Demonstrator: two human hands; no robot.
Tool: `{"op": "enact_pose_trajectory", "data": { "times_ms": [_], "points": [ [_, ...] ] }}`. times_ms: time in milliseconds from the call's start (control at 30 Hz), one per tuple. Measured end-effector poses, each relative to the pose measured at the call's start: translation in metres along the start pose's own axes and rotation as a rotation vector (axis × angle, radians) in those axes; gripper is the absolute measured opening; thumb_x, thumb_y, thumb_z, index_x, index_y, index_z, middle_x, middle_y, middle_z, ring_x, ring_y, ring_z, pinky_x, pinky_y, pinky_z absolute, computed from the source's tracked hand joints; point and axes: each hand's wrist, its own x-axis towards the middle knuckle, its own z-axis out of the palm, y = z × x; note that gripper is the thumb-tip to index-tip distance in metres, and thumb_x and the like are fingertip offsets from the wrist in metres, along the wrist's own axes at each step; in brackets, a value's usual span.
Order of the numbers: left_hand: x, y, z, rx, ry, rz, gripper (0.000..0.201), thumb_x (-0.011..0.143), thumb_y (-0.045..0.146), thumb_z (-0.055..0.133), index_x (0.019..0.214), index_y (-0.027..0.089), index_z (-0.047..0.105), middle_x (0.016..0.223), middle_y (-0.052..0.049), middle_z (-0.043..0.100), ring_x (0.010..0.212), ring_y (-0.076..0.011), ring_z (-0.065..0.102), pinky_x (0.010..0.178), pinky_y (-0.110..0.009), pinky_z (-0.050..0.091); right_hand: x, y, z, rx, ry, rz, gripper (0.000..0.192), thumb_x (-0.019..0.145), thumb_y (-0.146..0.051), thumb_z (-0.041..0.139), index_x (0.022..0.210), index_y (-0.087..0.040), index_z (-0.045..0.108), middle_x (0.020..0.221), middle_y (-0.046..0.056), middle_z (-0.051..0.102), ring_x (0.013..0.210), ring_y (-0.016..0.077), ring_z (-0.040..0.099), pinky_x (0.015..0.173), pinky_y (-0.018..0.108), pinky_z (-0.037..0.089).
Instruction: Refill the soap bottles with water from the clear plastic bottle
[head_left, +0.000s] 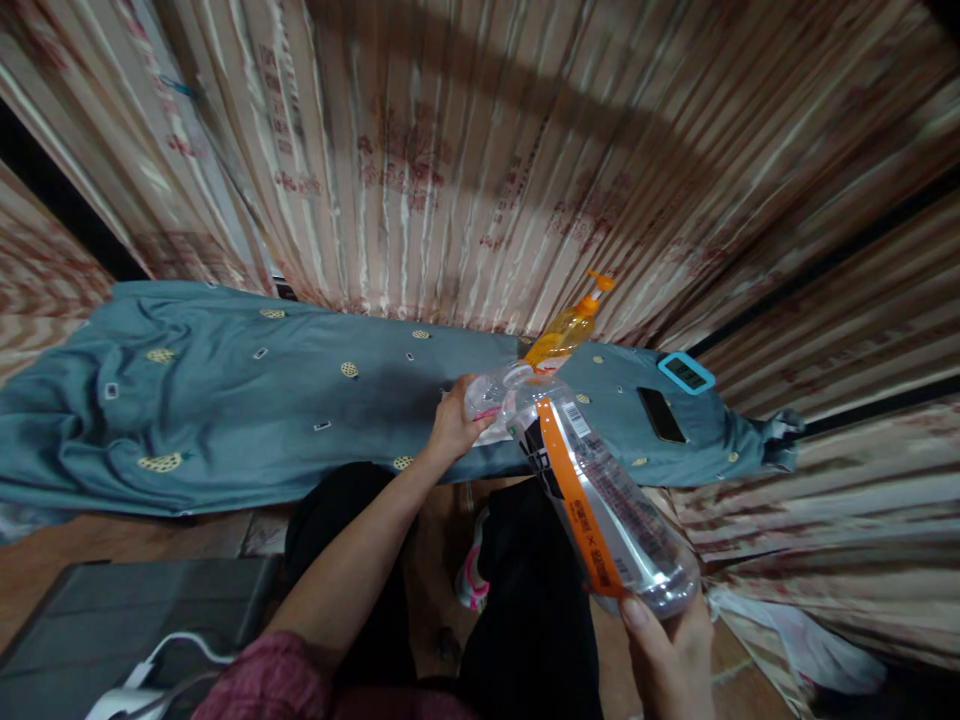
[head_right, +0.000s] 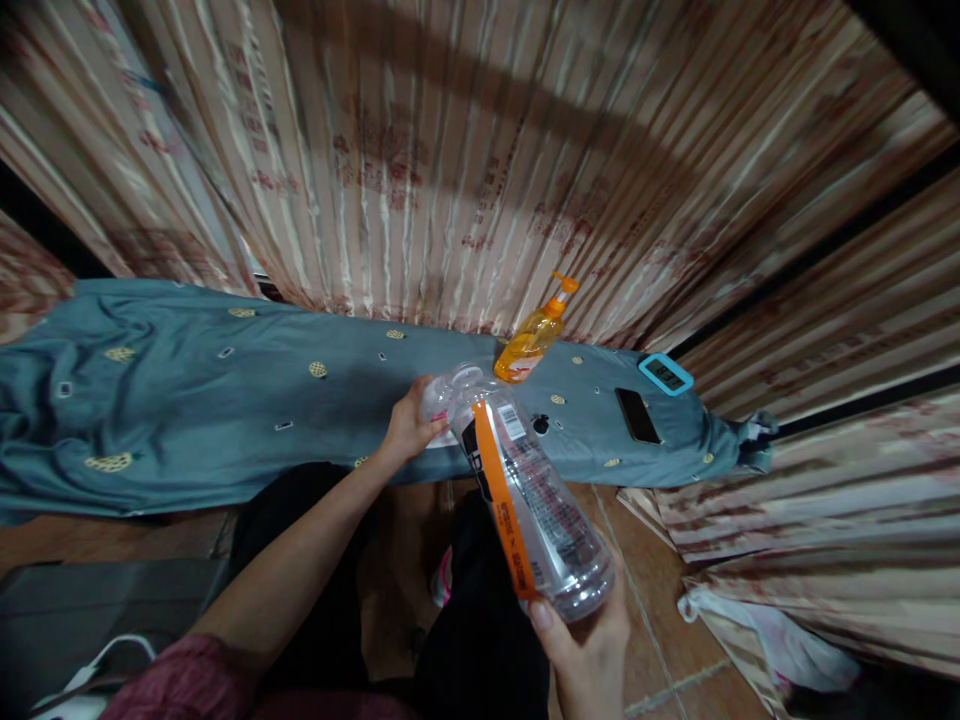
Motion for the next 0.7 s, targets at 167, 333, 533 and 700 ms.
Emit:
{"op": "enact_pose_trajectory", "data": {
  "times_ms": [167, 333, 533, 700],
  "points": [
    [0.0002, -0.0012, 0.0005, 0.01, -0.005, 0.008, 0.063, 0.066, 0.015, 0.079, 0.125, 0.017, 0.056, 0.119, -0.012, 0.073, 0.111, -0.0314, 0.071, 0.099, -0.047, 0.055, 0.0009, -0.0011, -0.0004, -0.001, -0.012, -0.012, 0.072, 0.07, -0.055, 0.077, 0.127, -0.016, 0.059, 0.108, 0.011, 0.07, 0.11, 0.0331, 0.063, 0.1, 0.046, 0.046],
    [-0.0001, -0.0028, 0.0008, 0.004, -0.004, 0.014, 0.063, 0.066, 0.018, 0.08, 0.124, 0.018, 0.057, 0.118, -0.011, 0.073, 0.11, -0.0304, 0.071, 0.098, -0.046, 0.056, 0.0015, -0.0012, -0.0011, 0.017, -0.017, -0.005, 0.071, 0.068, -0.054, 0.077, 0.126, -0.016, 0.059, 0.104, 0.01, 0.071, 0.109, 0.0327, 0.064, 0.099, 0.045, 0.047],
    [0.0, -0.0014, 0.0005, 0.022, -0.001, 0.007, 0.062, 0.066, 0.017, 0.08, 0.124, 0.018, 0.057, 0.117, -0.01, 0.074, 0.107, -0.0306, 0.072, 0.097, -0.046, 0.057, -0.0001, -0.0036, 0.0012, 0.014, -0.006, 0.015, 0.076, 0.069, -0.055, 0.077, 0.131, -0.017, 0.057, 0.105, 0.011, 0.071, 0.108, 0.0334, 0.064, 0.098, 0.046, 0.047],
    [0.0005, 0.0003, -0.0002, 0.018, -0.016, -0.002, 0.063, 0.065, 0.013, 0.078, 0.124, 0.016, 0.057, 0.119, -0.012, 0.073, 0.109, -0.0309, 0.072, 0.098, -0.045, 0.056, -0.003, -0.0082, 0.0025, 0.02, 0.0, 0.047, 0.073, 0.069, -0.054, 0.078, 0.128, -0.017, 0.057, 0.107, 0.011, 0.07, 0.104, 0.0308, 0.065, 0.096, 0.043, 0.048]
  ]
}}
